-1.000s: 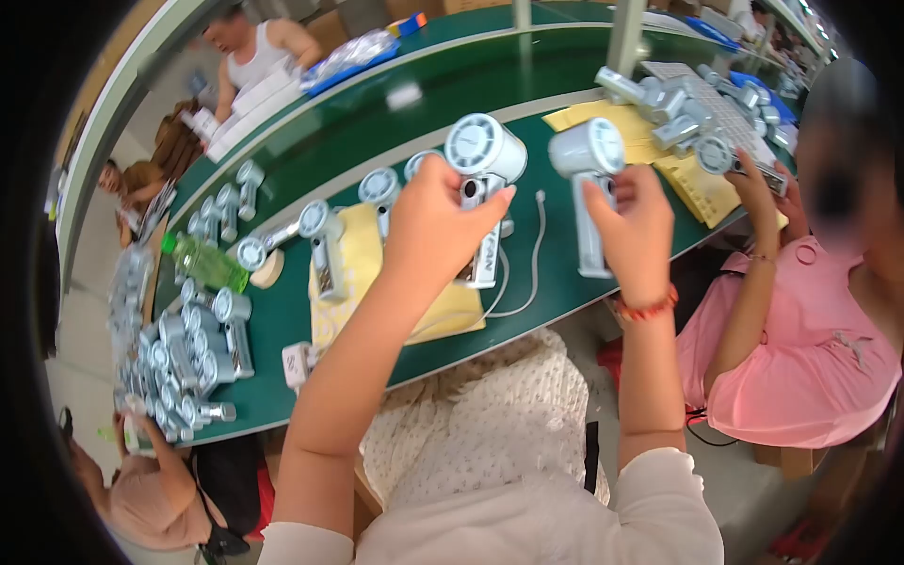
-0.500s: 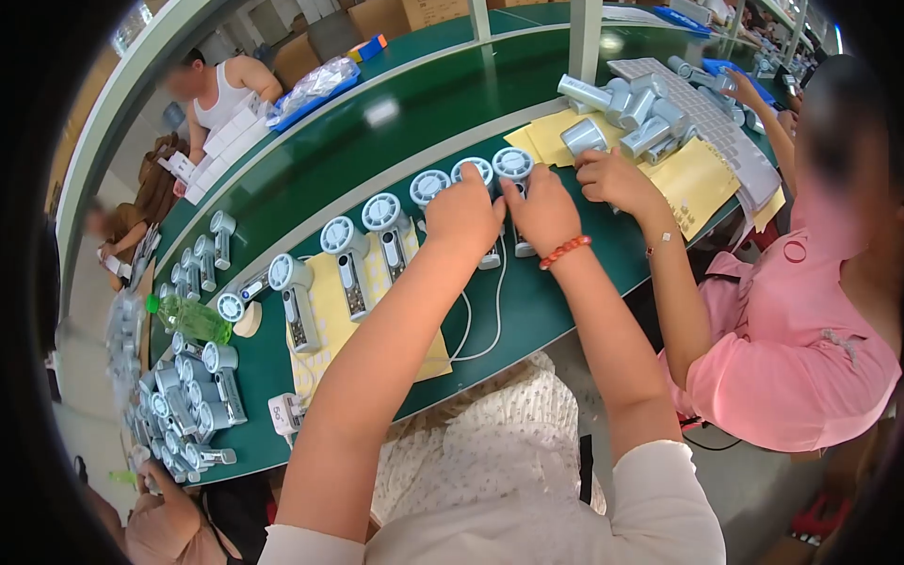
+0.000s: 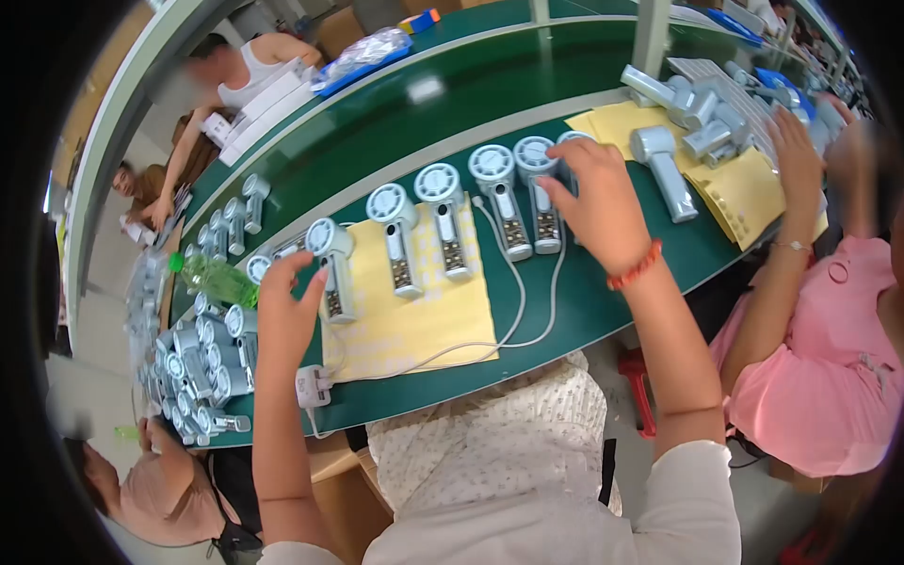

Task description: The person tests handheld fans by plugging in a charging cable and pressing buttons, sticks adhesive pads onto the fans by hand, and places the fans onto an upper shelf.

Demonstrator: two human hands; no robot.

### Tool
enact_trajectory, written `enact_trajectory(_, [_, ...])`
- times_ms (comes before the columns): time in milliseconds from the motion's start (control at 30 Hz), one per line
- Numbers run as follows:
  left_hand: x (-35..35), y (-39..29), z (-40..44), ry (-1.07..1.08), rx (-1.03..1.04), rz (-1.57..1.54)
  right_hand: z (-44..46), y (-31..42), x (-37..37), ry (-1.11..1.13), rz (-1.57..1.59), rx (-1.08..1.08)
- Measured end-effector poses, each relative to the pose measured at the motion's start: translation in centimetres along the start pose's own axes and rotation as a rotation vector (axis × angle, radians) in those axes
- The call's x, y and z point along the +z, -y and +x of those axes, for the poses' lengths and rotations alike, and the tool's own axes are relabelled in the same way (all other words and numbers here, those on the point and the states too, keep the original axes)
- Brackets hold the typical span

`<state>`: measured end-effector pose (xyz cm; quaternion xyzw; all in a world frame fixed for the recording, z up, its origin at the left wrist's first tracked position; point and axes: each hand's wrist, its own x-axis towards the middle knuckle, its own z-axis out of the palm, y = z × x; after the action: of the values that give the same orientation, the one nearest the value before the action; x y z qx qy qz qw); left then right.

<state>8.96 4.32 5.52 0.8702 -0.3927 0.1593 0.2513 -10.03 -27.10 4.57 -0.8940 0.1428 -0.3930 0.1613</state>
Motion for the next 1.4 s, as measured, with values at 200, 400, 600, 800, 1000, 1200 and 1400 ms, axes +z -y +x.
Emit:
enact_trajectory(200, [2.3,5.3,2.7,0.02,0.002,-0.158,2.9,6.9,5.3,0.215,0.168,-0.283])
enact_trajectory(400, [4.8,6.4,5.0,0.075,-0.256,-0.24,6.4,8.3,12.1,0.338,0.084,-0.275])
enact_trajectory(600, [4.4,6.3,5.0,0.114,-0.273,-0.254,7.0,8.8,13.8,0.392,-0.114,-0.26])
enact_trajectory(800, [3.3,5.8,4.6,0.142,-0.221,-0.209,8.4,8.3,13.6,0.609,0.03,-0.125])
enact_trajectory(1000, [2.9,7.0,4.7,0.227,0.04,-0.155,9.1,8.3,14.4,0.664,0.008,-0.123])
enact_trajectory(1200, [3.6,7.3,4.9,0.139,0.06,-0.183,9.8,8.1,14.3,0.713,0.05,-0.101])
enact_trajectory(1400, [4.1,7.3,4.9,0.081,0.015,-0.144,10.3,7.7,14.1,0.716,0.054,-0.166])
